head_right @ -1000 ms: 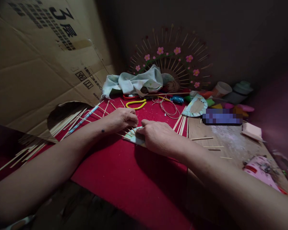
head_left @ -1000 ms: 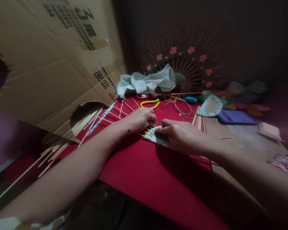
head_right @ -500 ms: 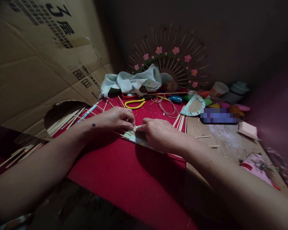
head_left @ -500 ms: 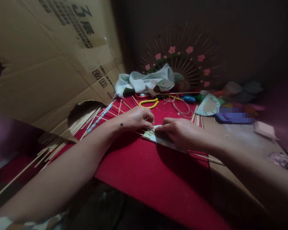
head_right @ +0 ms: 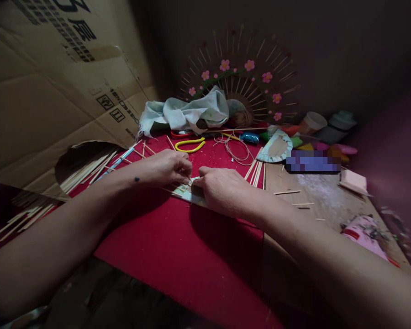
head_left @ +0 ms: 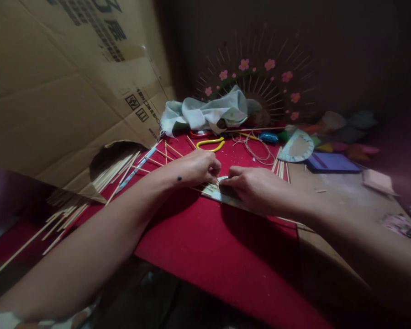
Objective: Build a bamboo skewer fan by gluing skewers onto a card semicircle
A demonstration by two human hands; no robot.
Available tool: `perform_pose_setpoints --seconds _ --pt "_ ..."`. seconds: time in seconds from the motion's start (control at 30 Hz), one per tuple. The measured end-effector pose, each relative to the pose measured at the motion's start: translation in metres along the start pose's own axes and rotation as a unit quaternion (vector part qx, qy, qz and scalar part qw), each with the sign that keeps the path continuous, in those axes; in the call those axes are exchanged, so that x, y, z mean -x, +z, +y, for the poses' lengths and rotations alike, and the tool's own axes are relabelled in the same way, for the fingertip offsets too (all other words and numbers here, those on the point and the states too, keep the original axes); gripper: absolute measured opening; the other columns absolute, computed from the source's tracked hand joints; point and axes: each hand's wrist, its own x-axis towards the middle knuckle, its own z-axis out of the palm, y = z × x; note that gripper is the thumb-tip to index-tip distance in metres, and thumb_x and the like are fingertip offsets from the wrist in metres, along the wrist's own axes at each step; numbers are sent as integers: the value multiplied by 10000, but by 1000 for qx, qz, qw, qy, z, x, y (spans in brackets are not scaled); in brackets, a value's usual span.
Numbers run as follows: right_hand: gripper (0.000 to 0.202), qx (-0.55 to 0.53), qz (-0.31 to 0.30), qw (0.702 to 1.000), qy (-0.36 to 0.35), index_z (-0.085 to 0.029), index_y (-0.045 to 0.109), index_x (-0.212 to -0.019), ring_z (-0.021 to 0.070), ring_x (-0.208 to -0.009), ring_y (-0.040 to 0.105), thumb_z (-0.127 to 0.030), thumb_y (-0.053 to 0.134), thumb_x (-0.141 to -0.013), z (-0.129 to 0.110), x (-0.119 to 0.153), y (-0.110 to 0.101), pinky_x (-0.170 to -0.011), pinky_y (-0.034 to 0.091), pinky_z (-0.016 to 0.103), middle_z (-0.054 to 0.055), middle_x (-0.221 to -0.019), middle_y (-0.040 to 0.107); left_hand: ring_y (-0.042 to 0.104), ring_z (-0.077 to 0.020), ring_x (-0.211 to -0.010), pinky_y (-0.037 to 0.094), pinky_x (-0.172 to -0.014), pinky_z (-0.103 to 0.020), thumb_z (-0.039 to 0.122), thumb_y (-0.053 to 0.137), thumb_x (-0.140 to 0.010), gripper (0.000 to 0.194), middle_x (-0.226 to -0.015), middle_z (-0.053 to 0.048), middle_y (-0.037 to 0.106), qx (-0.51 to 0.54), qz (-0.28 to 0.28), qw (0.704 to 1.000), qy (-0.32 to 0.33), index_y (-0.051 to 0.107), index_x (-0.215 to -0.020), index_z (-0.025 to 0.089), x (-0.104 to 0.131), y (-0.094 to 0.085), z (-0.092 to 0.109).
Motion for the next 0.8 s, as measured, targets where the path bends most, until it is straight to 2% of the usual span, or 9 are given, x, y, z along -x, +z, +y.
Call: perform_pose_setpoints --seconds 0.17,0.33,0.47,0.57,0.67,0.8 --pt "286 9 16 1000 -6 -277 675 -1116 111 -624 479 -317 489 -902 -1 2 1 -548 252 270 39 -897 607 387 -100 -534 238 -535 -282 96 589 -632 101 -554 3 498 -46 -4 997 56 620 -559 159 -10 3 -3" --pt "289 18 25 999 -16 -296 671 -1129 113 -617 490 -320 496 -900 0 2 1 -539 237 276 32 -903 626 360 -96 -506 201 -534 -299 114 587 -637 95 -551 4 510 -77 11 993 89 631 -573 167 -18 8 -14" --pt "281 30 21 999 -21 -327 674 -1115 108 -604 485 -321 485 -906 -1 2 0 -530 221 275 20 -910 623 374 -101 -527 217 -541 -293 165 596 -694 120 -549 2 504 -86 20 989 115 624 -577 167 -14 8 -14" --pt "285 40 21 999 -24 -331 673 -1114 107 -591 472 -328 470 -913 -2 2 0 -520 198 279 17 -885 611 403 -100 -550 239 -542 -274 177 596 -714 124 -585 -5 527 -70 25 993 93 624 -595 162 -5 6 -8" --pt "295 53 17 998 -22 -318 677 -1113 106 -571 450 -317 458 -914 -3 2 0 -510 174 284 21 -847 600 450 -102 -574 256 -540 -253 185 596 -727 73 -628 -9 569 -45 39 998 34 651 -685 164 4 4 -3" --pt "293 58 12 998 -13 -324 691 -1088 99 -545 407 -292 467 -902 -5 1 1 -502 152 286 23 -824 587 500 -108 -613 292 -546 -238 166 557 -752 105 -687 -18 614 -20 51 998 -12 662 -759 168 12 0 -6"
